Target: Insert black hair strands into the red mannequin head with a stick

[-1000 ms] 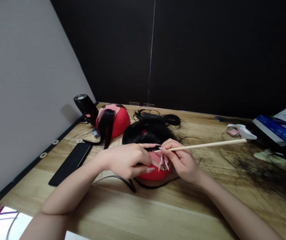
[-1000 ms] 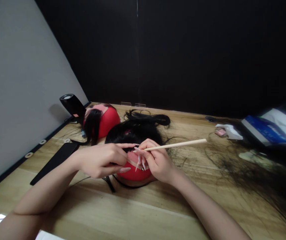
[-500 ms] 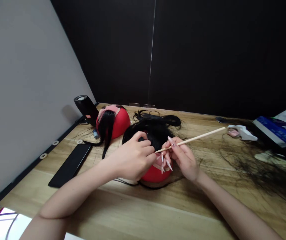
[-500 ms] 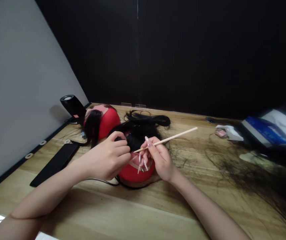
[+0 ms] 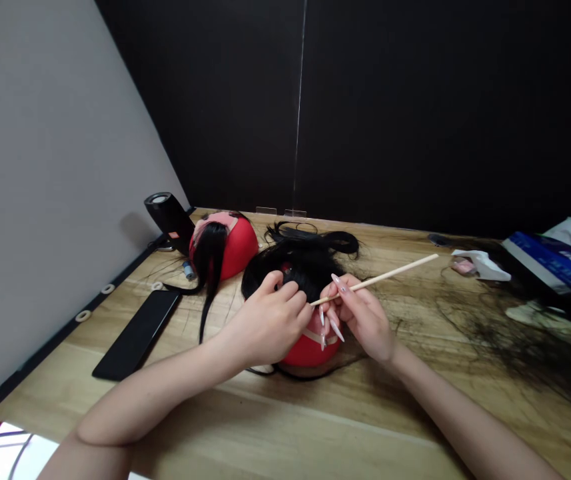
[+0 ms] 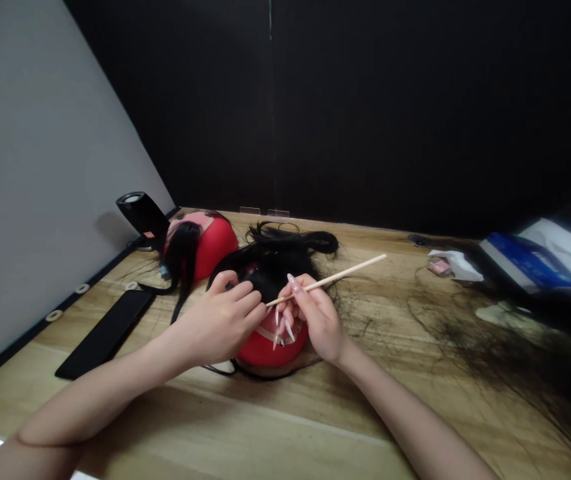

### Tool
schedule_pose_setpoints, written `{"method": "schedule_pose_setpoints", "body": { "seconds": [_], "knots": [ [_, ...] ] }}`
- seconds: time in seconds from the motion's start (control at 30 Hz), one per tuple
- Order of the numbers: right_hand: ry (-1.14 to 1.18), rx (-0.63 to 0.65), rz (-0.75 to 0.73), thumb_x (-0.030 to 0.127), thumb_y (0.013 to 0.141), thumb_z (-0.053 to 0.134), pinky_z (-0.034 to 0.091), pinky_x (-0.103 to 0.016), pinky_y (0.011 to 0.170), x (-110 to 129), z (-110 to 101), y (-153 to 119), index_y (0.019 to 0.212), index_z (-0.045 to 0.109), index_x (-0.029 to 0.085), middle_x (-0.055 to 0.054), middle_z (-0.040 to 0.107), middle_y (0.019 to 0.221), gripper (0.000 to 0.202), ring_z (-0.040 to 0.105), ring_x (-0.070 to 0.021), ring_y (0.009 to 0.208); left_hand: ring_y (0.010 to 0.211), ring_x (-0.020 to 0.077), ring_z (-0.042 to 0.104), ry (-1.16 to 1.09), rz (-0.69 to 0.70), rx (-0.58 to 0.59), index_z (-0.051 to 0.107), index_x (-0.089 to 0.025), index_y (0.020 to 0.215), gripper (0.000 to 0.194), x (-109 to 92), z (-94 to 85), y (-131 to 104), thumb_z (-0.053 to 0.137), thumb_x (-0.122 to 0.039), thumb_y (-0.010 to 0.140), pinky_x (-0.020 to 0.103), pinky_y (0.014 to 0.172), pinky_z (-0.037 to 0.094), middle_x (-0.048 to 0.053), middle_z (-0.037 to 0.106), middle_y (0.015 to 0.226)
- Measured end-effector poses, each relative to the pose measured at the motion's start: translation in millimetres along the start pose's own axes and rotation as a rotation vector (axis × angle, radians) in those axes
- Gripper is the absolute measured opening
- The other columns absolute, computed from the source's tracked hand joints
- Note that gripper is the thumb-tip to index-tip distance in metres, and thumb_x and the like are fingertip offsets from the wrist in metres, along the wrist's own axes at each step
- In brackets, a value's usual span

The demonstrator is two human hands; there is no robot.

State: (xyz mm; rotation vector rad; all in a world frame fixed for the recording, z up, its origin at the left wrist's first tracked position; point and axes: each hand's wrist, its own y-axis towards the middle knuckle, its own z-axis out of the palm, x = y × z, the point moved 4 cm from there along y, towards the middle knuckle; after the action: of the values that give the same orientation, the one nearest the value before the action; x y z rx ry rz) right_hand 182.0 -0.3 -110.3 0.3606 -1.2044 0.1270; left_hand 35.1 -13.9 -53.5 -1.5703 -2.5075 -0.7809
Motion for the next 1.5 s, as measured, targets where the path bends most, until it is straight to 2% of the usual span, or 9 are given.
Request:
{"method": "schedule_pose_setpoints", "body": {
  "seconds": [0.17, 0.33, 0.43, 0.57, 0.8, 0.93, 1.2, 1.37, 1.5],
  "knots": [
    [-0.014, -0.031, 0.021, 0.051, 0.094, 0.054, 0.051, -0.021, 0.044, -1.6, -1.2, 2.4, 0.088, 0.049, 0.017, 0.0, 0.062, 0.071, 0.035, 0.059, -0.0099, 0.049, 0.077, 0.0216, 0.048, -0.034, 0.07, 0.037, 0.06, -0.014, 0.076, 0.014, -14.8, -13.7, -7.3, 0.052, -0.012, 0.087, 0.038, 0.072, 0.034, 0.006, 0.058, 0.07],
    [-0.026, -0.049, 0.034, 0.052, 0.093, 0.056, 0.051, -0.02, 0.044, -1.5, -1.4, 2.5, 0.087, 0.048, 0.018, 0.001, 0.061, 0.068, 0.036, 0.058, -0.0099, 0.048, 0.081, 0.0218, 0.05, -0.058, 0.238, 0.039, 0.062, -0.014, 0.072, 0.017, -33.6, -30.7, -13.2, 0.056, -0.014, 0.087, 0.04, 0.088, 0.036, 0.007, 0.063, 0.074],
    [-0.011, -0.034, 0.044, 0.051, 0.093, 0.055, 0.051, -0.02, 0.044, -0.7, -0.5, 2.3, 0.087, 0.048, 0.017, 0.001, 0.06, 0.066, 0.035, 0.059, -0.0107, 0.048, 0.074, 0.0198, 0.05, -0.176, 0.341, 0.043, 0.064, -0.014, 0.07, 0.018, -37.8, -30.2, -12.1, 0.057, -0.013, 0.087, 0.04, 0.092, 0.039, 0.005, 0.061, 0.069],
    [-0.023, -0.023, 0.043, 0.05, 0.093, 0.054, 0.051, -0.021, 0.045, 1.8, 0.8, 2.2, 0.086, 0.049, 0.017, 0.001, 0.06, 0.066, 0.034, 0.059, -0.0112, 0.048, 0.067, 0.0178, 0.048, -0.389, 0.425, 0.101, 0.063, -0.014, 0.068, 0.019, -37.8, -20.9, -9.6, 0.057, -0.014, 0.087, 0.033, 0.079, 0.046, 0.005, 0.06, 0.066],
    [-0.027, 0.015, 0.062, 0.052, 0.093, 0.054, 0.051, -0.023, 0.045, 3.4, 0.1, 1.6, 0.088, 0.052, 0.016, 0.001, 0.057, 0.061, 0.037, 0.06, -0.0126, 0.048, 0.066, 0.0179, 0.048, -0.545, 0.392, 0.19, 0.062, -0.015, 0.07, 0.014, -34.7, -8.3, -4.6, 0.059, -0.014, 0.084, 0.03, 0.067, 0.047, 0.005, 0.061, 0.069],
    [-0.03, 0.049, 0.078, 0.051, 0.095, 0.053, 0.051, -0.023, 0.045, 4.1, -2.2, 1.2, 0.09, 0.053, 0.015, 0.001, 0.057, 0.06, 0.036, 0.061, -0.0133, 0.048, 0.065, 0.0167, 0.048, -0.626, 0.431, 0.258, 0.06, -0.015, 0.069, 0.011, -36.0, -1.9, -0.6, 0.063, -0.015, 0.08, 0.028, 0.067, 0.047, 0.004, 0.062, 0.071],
    [-0.147, 0.081, -0.016, 0.046, 0.097, 0.052, 0.051, -0.022, 0.046, 6.2, -6.6, -0.9, 0.095, 0.054, 0.015, 0.002, 0.057, 0.061, 0.032, 0.059, -0.011, 0.048, 0.066, 0.0155, 0.05, -0.741, 0.41, 0.225, 0.055, -0.019, 0.065, 0.02, -29.3, -3.4, -1.3, 0.06, -0.013, 0.084, 0.025, 0.073, 0.047, 0.003, 0.062, 0.07],
    [-0.249, 0.058, -0.099, 0.044, 0.099, 0.05, 0.053, -0.024, 0.052, 7.7, -5.4, -3.9, 0.096, 0.055, 0.015, 0.001, 0.057, 0.061, 0.03, 0.061, -0.012, 0.052, 0.067, 0.0147, 0.051, -0.767, 0.422, 0.257, 0.056, -0.018, 0.068, 0.019, -27.5, -3.5, -0.9, 0.057, -0.012, 0.087, 0.024, 0.073, 0.047, 0.003, 0.063, 0.072],
    [-0.258, 0.05, -0.119, 0.042, 0.1, 0.048, 0.053, -0.025, 0.05, 7.3, -5.3, -5.6, 0.098, 0.054, 0.016, 0.0, 0.058, 0.063, 0.027, 0.063, -0.0139, 0.054, 0.067, 0.0145, 0.051, -0.757, 0.421, 0.276, 0.057, -0.017, 0.069, 0.02, -26.6, -3.9, -0.6, 0.056, -0.012, 0.088, 0.025, 0.075, 0.047, 0.003, 0.063, 0.073]
  ]
}}
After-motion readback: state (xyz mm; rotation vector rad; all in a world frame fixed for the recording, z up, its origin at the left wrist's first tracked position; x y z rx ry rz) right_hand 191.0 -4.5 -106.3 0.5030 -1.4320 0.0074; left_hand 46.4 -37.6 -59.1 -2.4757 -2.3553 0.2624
